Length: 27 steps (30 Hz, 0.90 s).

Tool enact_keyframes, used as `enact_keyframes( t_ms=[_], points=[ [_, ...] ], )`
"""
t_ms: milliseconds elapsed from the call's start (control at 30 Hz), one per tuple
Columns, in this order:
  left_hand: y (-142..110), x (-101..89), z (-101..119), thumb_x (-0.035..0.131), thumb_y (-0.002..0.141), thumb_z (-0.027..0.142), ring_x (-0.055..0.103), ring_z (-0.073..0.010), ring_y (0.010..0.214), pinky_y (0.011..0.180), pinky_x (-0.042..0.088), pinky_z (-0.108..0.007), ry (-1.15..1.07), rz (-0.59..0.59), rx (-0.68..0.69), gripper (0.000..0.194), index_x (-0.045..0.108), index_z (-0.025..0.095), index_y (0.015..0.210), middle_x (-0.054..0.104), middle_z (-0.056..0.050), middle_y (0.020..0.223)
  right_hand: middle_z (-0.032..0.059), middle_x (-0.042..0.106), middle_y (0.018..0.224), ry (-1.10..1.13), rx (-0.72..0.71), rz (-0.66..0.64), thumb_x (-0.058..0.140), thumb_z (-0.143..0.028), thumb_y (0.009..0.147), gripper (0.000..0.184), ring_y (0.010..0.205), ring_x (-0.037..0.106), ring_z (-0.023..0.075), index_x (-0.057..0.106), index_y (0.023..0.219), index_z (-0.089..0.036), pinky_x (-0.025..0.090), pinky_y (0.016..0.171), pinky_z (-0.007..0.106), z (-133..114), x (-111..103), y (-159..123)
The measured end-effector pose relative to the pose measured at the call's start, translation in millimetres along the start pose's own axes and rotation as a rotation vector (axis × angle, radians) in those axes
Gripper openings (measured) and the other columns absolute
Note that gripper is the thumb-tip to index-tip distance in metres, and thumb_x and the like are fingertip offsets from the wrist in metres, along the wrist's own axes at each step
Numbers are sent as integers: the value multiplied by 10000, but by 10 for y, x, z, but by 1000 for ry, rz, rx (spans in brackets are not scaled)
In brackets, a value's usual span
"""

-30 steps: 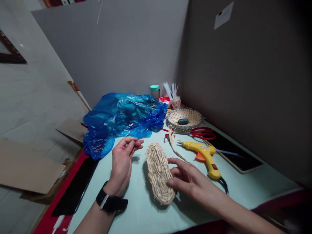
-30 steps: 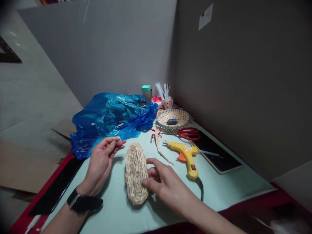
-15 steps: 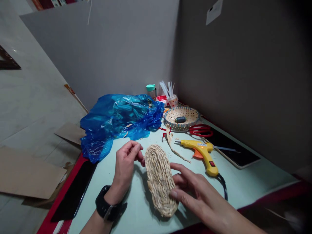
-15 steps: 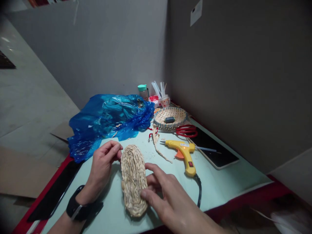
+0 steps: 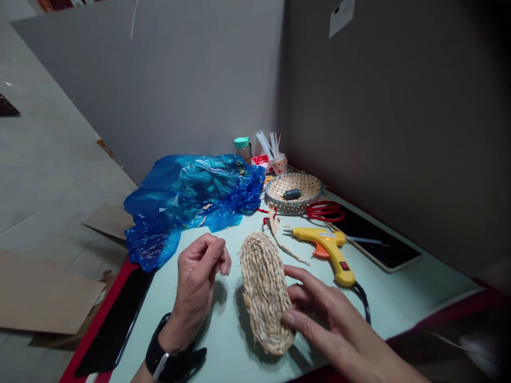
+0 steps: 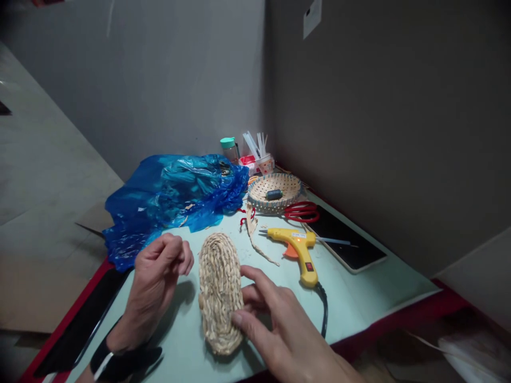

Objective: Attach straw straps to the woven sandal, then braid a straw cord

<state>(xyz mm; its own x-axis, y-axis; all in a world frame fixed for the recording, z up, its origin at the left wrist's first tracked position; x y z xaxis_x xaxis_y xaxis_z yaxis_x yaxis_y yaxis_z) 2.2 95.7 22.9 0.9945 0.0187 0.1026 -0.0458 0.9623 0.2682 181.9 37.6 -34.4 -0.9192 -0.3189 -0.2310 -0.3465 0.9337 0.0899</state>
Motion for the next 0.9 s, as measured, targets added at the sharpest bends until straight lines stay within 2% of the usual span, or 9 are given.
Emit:
enact_keyframes(
  t_ms=[133, 267, 400, 533, 633, 700, 800, 900],
  points=[
    [32, 12, 19, 673, 830, 252, 578, -135, 698, 661, 460, -254, -83, 6, 4, 42, 656, 215, 840, 635, 7, 727, 88, 683, 1134, -49, -64, -12, 500, -373, 981, 436, 980, 655, 216, 381, 1378, -240, 515, 882, 329, -144, 5, 22],
    [24, 22, -83, 620, 872, 247, 586, -128, 701, 655, 473, -241, -42, 7, -52, 112, 718, 200, 899, 665, -16, 790, 95, 702, 1129, -155, -148, 24, 483, -334, 984, 443, 1024, 663, 222, 371, 1400, -227, 511, 861, 295, -285, -33, 6],
    [-16, 101, -118, 523, 948, 337, 530, -118, 632, 627, 439, -243, 10, -77, -64, 205, 693, 229, 984, 605, 12, 709, 92, 679, 1193, -105, -114, -11, 493, -348, 982, 437, 1008, 665, 223, 374, 1388, -236, 508, 874, 305, -201, 8, 15],
    [-54, 126, 2, 519, 948, 356, 465, -121, 583, 576, 380, -251, 243, -101, 30, 238, 638, 213, 799, 499, 30, 626, 84, 690, 1158, -64, -96, -33, 492, -337, 987, 448, 940, 671, 212, 363, 1403, -233, 512, 847, 310, -172, 58, 30],
    [-89, 137, 128, 514, 945, 313, 412, -123, 551, 554, 329, -268, 453, -75, 129, 324, 519, 207, 639, 435, 34, 582, 69, 706, 1106, -49, -117, -59, 498, -324, 985, 453, 884, 673, 191, 372, 1411, -234, 520, 794, 285, -228, 105, 21],
    [-113, 147, 181, 492, 952, 300, 382, -129, 550, 552, 309, -279, 512, -61, 180, 348, 459, 212, 617, 403, 33, 584, 62, 701, 1101, -29, -106, -71, 501, -327, 985, 465, 886, 667, 183, 365, 1420, -235, 518, 798, 278, -222, 128, 11],
    [-112, 113, 170, 474, 962, 303, 354, -131, 554, 541, 294, -282, 462, -40, 175, 334, 438, 218, 641, 376, 34, 605, 58, 682, 1109, 14, -41, -83, 510, -363, 985, 474, 939, 649, 186, 370, 1419, -234, 509, 839, 290, -115, 155, -3],
    [-65, -55, 164, 497, 955, 306, 317, -124, 525, 496, 252, -275, 246, 64, 153, 337, 427, 217, 638, 352, 42, 588, 49, 675, 1045, 61, 10, -96, 513, -398, 981, 473, 906, 637, 191, 384, 1404, -230, 514, 820, 310, 5, 182, -13]
  ],
)
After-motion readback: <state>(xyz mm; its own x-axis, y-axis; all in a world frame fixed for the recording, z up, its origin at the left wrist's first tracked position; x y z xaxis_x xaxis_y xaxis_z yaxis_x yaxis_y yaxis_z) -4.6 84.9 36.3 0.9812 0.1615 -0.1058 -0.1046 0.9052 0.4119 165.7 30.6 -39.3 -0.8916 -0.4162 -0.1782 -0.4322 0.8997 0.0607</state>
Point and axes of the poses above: each hand's wrist, its own y-axis towards the middle knuckle, its own x-axis out of the palm, z = x × y, the point moved 10 cm from there along y, towards the middle knuckle
